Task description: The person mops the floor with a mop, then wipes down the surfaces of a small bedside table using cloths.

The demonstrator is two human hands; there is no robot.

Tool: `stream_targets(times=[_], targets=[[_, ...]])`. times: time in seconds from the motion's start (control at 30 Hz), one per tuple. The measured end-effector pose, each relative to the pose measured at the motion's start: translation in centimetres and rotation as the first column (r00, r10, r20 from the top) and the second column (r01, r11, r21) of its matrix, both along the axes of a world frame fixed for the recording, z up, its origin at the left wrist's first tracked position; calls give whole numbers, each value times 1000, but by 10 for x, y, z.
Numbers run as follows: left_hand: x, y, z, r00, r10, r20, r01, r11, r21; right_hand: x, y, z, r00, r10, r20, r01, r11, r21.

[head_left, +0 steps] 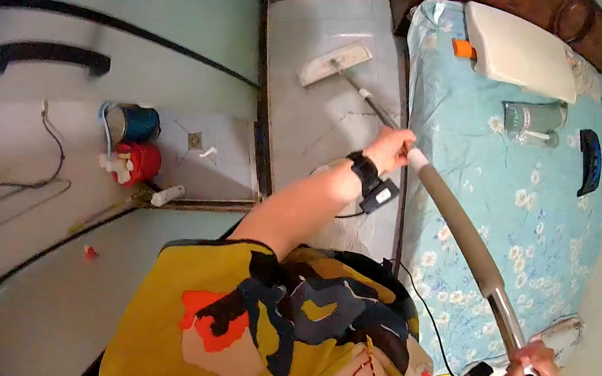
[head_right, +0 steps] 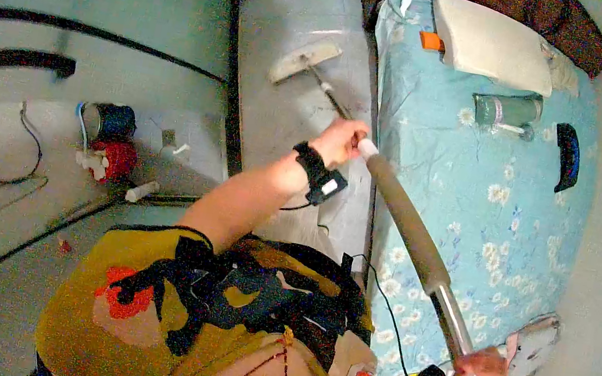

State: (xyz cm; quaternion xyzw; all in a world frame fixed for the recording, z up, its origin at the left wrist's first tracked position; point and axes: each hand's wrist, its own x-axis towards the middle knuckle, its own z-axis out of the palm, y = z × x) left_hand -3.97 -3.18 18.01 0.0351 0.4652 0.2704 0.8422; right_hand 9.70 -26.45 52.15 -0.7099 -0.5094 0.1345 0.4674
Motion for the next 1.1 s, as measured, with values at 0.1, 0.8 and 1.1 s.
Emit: stream_targets(times=[0.1, 0.8, 1.1], targets=[[5, 63, -81, 984, -169, -47, 170, 854, 491, -13, 41, -22, 995, -59, -84, 51, 994, -94], [48, -62, -97, 978, -195, -72, 185, 975, -124, -35, -99, -36, 920, -384, 78, 375, 807, -456], [67, -263, -44, 908, -412, -81, 384, 893, -233, -11, -312, 1, 902, -405, 150, 427, 785, -449]])
